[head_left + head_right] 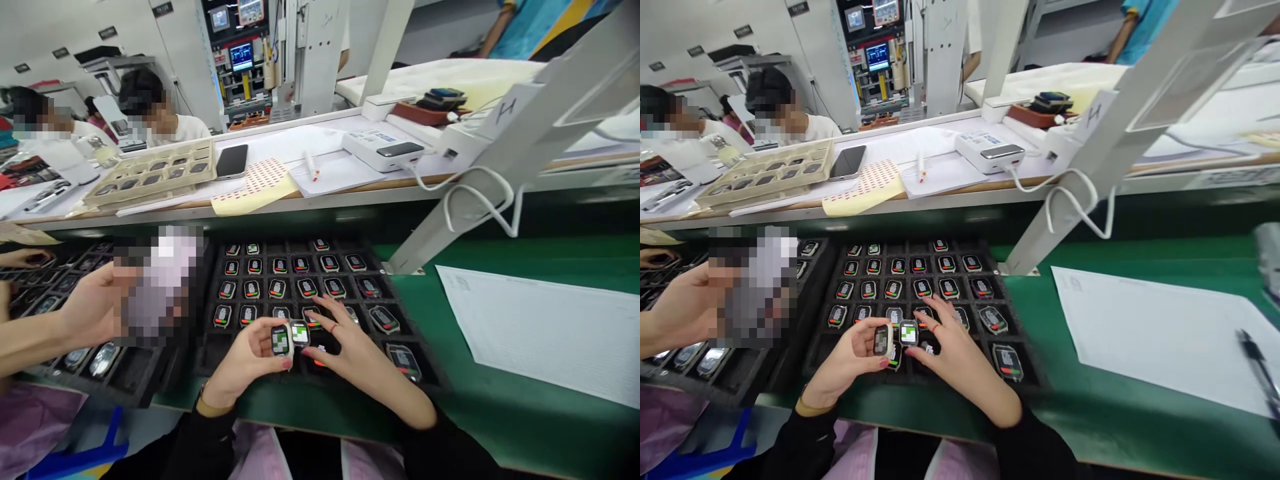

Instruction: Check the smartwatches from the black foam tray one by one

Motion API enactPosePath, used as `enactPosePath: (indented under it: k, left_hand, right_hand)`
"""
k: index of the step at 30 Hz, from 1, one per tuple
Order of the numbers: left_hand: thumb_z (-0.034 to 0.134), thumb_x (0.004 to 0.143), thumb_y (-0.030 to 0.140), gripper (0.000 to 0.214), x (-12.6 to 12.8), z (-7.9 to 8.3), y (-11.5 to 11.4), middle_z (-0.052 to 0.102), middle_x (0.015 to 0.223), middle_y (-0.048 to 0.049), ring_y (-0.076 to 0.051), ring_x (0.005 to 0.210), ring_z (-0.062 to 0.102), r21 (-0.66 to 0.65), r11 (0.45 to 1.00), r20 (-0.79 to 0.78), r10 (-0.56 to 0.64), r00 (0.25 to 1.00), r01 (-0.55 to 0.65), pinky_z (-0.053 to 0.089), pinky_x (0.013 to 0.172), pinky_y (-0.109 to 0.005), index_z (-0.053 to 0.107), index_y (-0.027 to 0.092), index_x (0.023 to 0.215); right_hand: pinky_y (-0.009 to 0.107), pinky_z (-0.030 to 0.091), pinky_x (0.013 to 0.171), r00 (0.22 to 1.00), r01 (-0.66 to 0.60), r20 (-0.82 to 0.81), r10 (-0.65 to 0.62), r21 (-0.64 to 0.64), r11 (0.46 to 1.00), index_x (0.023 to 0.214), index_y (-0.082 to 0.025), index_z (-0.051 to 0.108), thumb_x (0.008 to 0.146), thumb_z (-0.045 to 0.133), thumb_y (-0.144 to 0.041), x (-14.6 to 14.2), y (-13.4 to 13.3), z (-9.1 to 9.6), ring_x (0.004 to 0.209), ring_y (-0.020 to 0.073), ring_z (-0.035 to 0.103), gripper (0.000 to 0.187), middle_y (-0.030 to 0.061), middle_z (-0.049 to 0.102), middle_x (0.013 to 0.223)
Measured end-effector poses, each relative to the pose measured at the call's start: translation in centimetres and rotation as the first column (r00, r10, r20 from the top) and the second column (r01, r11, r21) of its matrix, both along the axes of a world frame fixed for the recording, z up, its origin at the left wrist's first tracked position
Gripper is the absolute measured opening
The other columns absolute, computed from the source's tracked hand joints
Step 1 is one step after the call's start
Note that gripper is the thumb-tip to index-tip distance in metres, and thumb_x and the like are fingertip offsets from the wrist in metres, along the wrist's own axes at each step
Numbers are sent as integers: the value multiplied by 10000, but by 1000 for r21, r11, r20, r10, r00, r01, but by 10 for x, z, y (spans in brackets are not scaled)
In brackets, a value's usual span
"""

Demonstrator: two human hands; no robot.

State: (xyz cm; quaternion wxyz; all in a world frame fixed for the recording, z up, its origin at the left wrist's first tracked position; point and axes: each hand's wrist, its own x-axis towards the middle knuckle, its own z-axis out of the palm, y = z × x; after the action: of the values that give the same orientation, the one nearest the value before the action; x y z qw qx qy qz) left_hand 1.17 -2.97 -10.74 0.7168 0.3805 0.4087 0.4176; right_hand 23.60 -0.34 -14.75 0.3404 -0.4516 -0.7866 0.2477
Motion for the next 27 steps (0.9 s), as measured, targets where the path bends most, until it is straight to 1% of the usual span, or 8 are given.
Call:
enactPosePath:
  k: [3, 5, 7, 10, 13, 20, 23, 27]
  left_hand:
    - [892, 625, 152, 586, -1, 0, 1, 714, 1113, -98, -204, 1013, 668, 27, 999, -95, 22, 995, -20, 522, 889, -298, 642, 178, 1155]
    - [883, 640, 173, 576, -1, 0, 1, 712, 1116, -101, -212, 1011, 670, 42, 999, -152, 34, 988, -28, 529, 882, -308, 638, 176, 1161]
    - [872, 651, 180, 568, 0, 1, 1, 708, 1117, -100, -208, 987, 674, 51, 998, -196, 53, 979, -43, 538, 853, -303, 631, 175, 1165]
    - [860, 656, 175, 565, 0, 1, -1, 706, 1113, -99, -201, 969, 673, 58, 996, -229, 74, 971, -62, 543, 832, -296, 622, 169, 1168]
    - [853, 658, 174, 559, 0, 0, -1, 695, 1144, -106, -213, 1002, 667, 64, 995, -235, 89, 968, -76, 541, 849, -306, 619, 170, 1166]
    - [855, 654, 188, 562, 1, -6, -1, 698, 1109, -107, -220, 980, 673, 74, 992, -196, 112, 974, -99, 532, 857, -320, 614, 173, 1162]
    - [845, 674, 205, 557, 0, -9, -1, 692, 1092, -100, -213, 969, 667, 82, 991, -192, 118, 974, -104, 524, 855, -313, 606, 179, 1176]
    - [805, 725, 203, 553, -1, -10, 1, 676, 1062, -80, -195, 965, 651, 116, 989, -216, 114, 970, -90, 509, 851, -289, 567, 190, 1225]
  right_hand:
    - [616, 211, 1170, 986, -75, 150, 72, 12, 997, 1388, -196, 522, 797, 804, -284, -5, 2, -9, 1473, 371, 128, 661, 156, 248, 1594]
    - [610, 202, 1173, 976, -96, 195, 93, 4, 995, 1394, -173, 508, 793, 813, -263, -10, 4, -10, 1475, 373, 91, 679, 173, 178, 1611]
    - [603, 213, 1172, 971, -104, 215, 103, -7, 995, 1352, -159, 538, 813, 790, -239, -14, 7, -9, 1473, 370, 94, 600, 186, 167, 1611]
    - [602, 233, 1166, 967, -107, 229, 112, -32, 994, 1231, -147, 605, 816, 773, -204, -18, 11, -9, 1467, 367, 143, 451, 217, 240, 1583]
    - [608, 224, 1170, 971, -111, 209, 117, -39, 993, 1143, -149, 629, 766, 802, -179, -20, 12, -10, 1456, 368, 205, 416, 224, 353, 1532]
    - [674, 214, 1152, 989, -129, 79, 129, -7, 992, 1085, -198, 651, 716, 803, -143, -21, 14, -13, 1332, 380, 457, 404, 142, 644, 1267]
    - [690, 207, 1146, 997, -79, -23, 79, -1, 997, 1110, -235, 650, 735, 759, -160, -21, 13, -13, 1239, 368, 558, 398, 86, 711, 1144]
    - [571, 439, 1067, 970, 36, -229, -77, -181, 983, 1187, -244, 632, 778, 696, -249, -24, 9, -4, 1147, 331, 635, 414, 69, 704, 1178]
